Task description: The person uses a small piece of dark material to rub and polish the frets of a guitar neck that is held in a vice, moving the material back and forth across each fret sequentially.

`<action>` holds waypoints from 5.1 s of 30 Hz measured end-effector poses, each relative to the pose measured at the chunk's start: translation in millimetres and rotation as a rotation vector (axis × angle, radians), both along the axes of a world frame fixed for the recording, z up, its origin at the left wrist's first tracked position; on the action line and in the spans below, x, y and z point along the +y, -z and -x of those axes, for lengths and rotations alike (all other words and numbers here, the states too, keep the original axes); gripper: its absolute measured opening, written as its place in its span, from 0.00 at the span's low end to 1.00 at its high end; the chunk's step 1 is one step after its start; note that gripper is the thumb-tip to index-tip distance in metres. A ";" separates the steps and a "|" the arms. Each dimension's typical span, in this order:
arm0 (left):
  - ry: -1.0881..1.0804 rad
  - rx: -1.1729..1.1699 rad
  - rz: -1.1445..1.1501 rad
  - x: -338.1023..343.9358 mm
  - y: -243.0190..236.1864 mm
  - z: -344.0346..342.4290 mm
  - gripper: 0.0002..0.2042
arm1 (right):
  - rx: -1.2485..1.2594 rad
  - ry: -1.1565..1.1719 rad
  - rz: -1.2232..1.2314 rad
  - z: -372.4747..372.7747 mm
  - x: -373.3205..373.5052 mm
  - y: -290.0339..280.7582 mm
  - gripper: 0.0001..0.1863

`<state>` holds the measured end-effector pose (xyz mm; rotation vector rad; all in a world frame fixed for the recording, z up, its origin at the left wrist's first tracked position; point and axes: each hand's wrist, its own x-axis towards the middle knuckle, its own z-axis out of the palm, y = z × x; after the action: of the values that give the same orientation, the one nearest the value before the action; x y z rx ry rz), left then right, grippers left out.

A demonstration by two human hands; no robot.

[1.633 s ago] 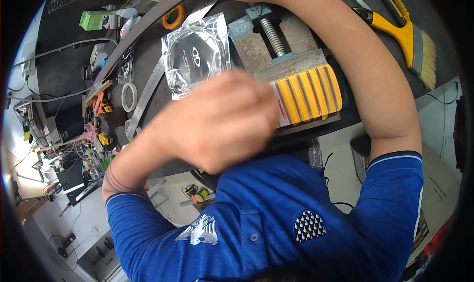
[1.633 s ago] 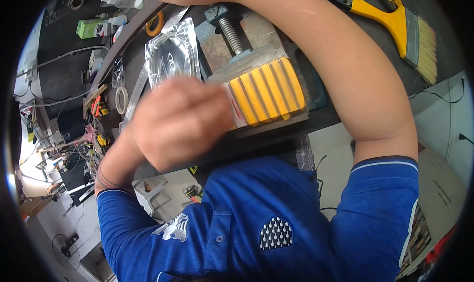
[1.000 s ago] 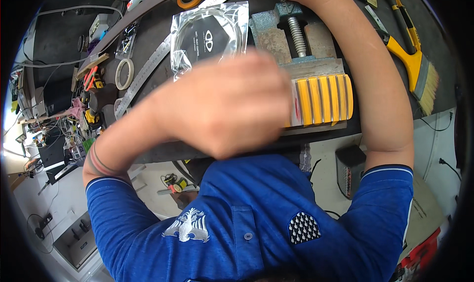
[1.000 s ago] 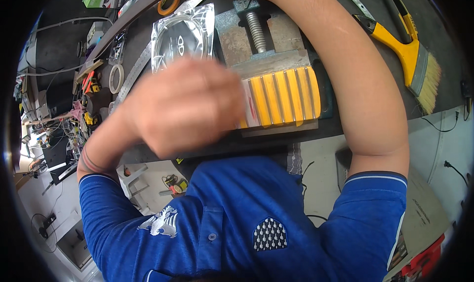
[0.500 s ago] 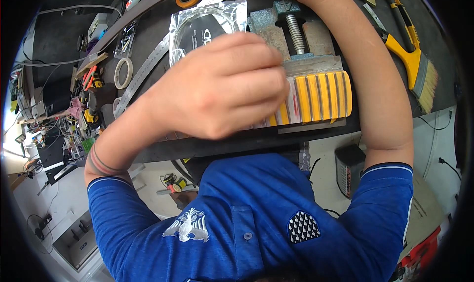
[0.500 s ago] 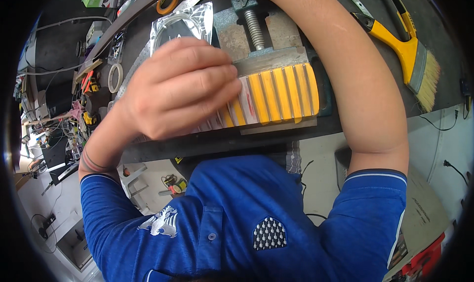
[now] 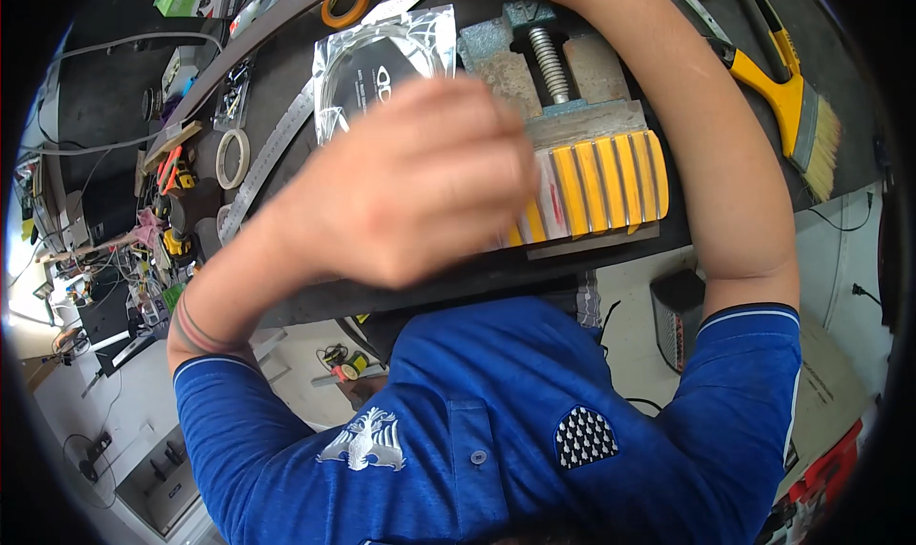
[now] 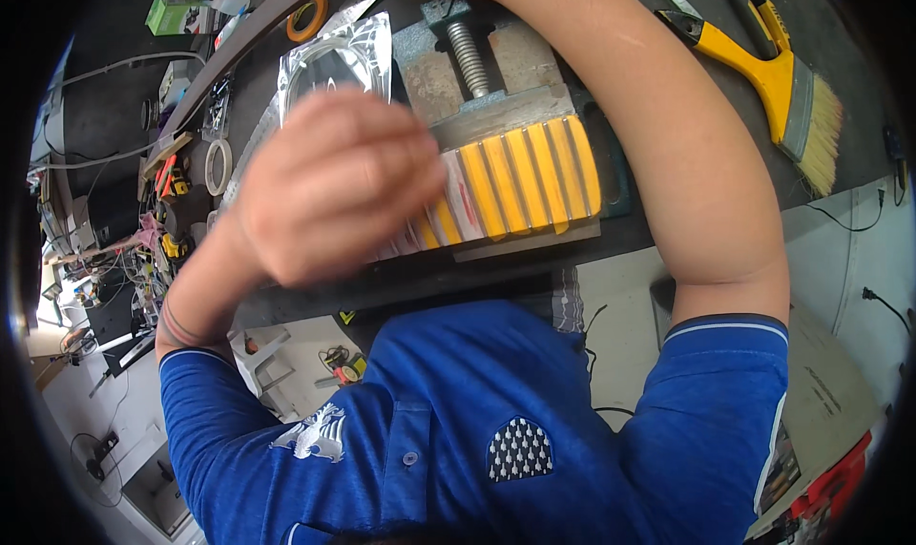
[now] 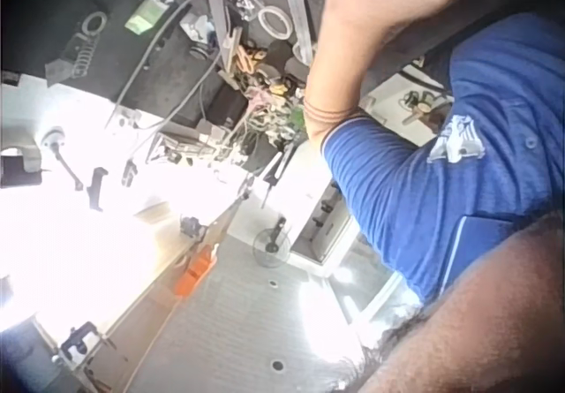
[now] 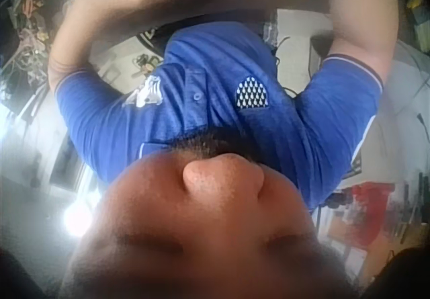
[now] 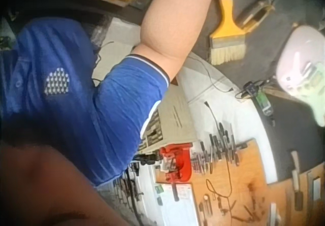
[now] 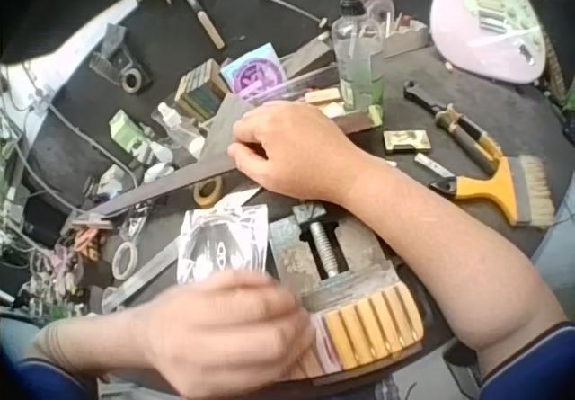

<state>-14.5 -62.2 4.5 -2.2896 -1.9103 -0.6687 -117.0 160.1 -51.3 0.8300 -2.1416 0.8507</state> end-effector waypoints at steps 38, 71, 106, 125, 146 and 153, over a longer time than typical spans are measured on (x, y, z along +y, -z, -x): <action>0.077 -0.032 -0.017 -4.0 3.9 -21.3 0.17 | -0.079 -0.023 -0.001 -6.5 -0.5 -11.7 0.12; 0.100 0.024 -0.154 1.8 16.0 -17.7 0.13 | 0.017 0.028 -0.084 1.9 -0.9 -3.8 0.16; 0.129 0.065 -0.191 2.7 21.2 -13.1 0.15 | 0.008 0.037 -0.076 0.7 -0.2 -1.1 0.15; 0.063 0.071 -0.092 -13.1 3.2 8.7 0.18 | -0.020 0.081 -0.111 -1.7 -2.3 -4.7 0.16; 0.070 -0.008 -0.079 -14.5 5.5 4.2 0.10 | -0.046 0.059 -0.084 -3.2 -4.6 -4.4 0.14; 0.074 0.078 -0.074 -12.6 6.8 4.5 0.12 | -0.056 0.079 -0.110 -3.2 0.5 -7.5 0.14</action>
<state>-19.0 -74.8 -2.4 -2.3151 -1.7452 -0.6369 -113.8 160.6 -43.8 0.7790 -2.2717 0.7292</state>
